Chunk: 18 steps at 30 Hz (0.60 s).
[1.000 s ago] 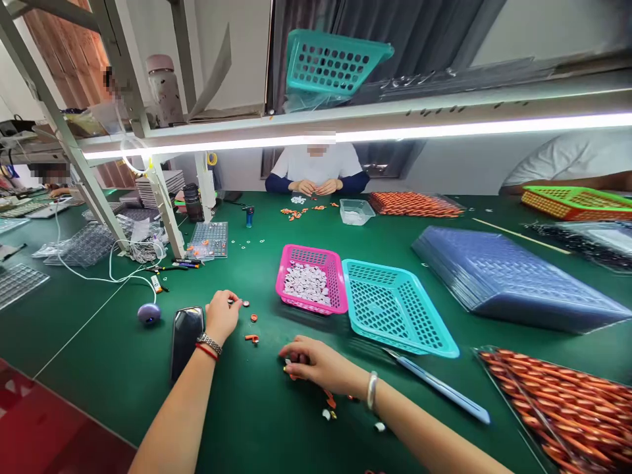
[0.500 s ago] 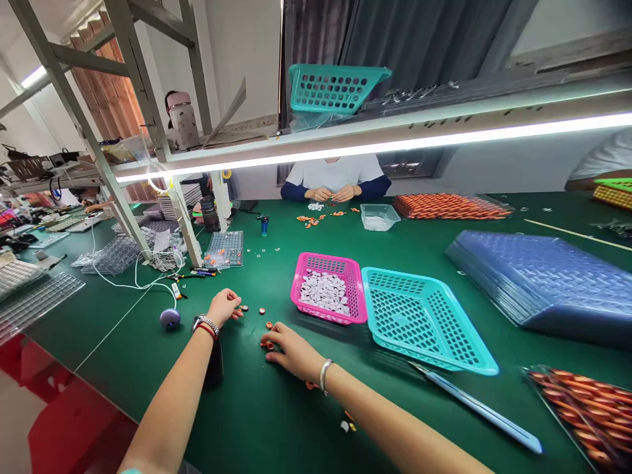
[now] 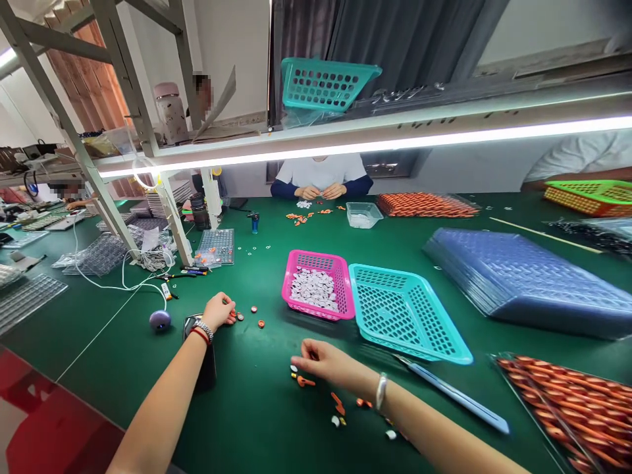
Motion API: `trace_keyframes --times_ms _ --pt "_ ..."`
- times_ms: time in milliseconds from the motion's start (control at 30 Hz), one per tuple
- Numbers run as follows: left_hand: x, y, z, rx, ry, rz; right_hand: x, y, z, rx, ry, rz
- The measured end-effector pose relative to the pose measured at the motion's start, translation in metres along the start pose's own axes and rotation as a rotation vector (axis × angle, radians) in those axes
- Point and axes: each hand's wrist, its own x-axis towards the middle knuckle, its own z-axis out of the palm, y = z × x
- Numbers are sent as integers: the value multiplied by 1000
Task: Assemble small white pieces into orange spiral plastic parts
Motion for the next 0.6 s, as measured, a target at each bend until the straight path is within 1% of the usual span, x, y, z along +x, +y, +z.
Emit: trace_keyframes --times_ms 167,233,300,367,433,533,600 --pt "-12 -1 1 -29 -31 9 -2 -9 10 -217 -18 15" --pt "-17 -1 1 -43 -47 11 -1 -10 10 -248 -31 25" --pt "-20 -2 1 -62 -65 14 1 -9 9 -225 -53 39" --pt "-21 -3 0 -86 -87 20 4 -7 7 -144 -89 59" --pt "-20 -4 -1 -114 -112 28 7 -7 5 -4 -150 89" --pt "-20 -4 -1 -161 -161 42 11 -10 5 299 -236 118" --pt "-22 -1 -2 -194 -203 46 15 -16 7 518 -253 120"
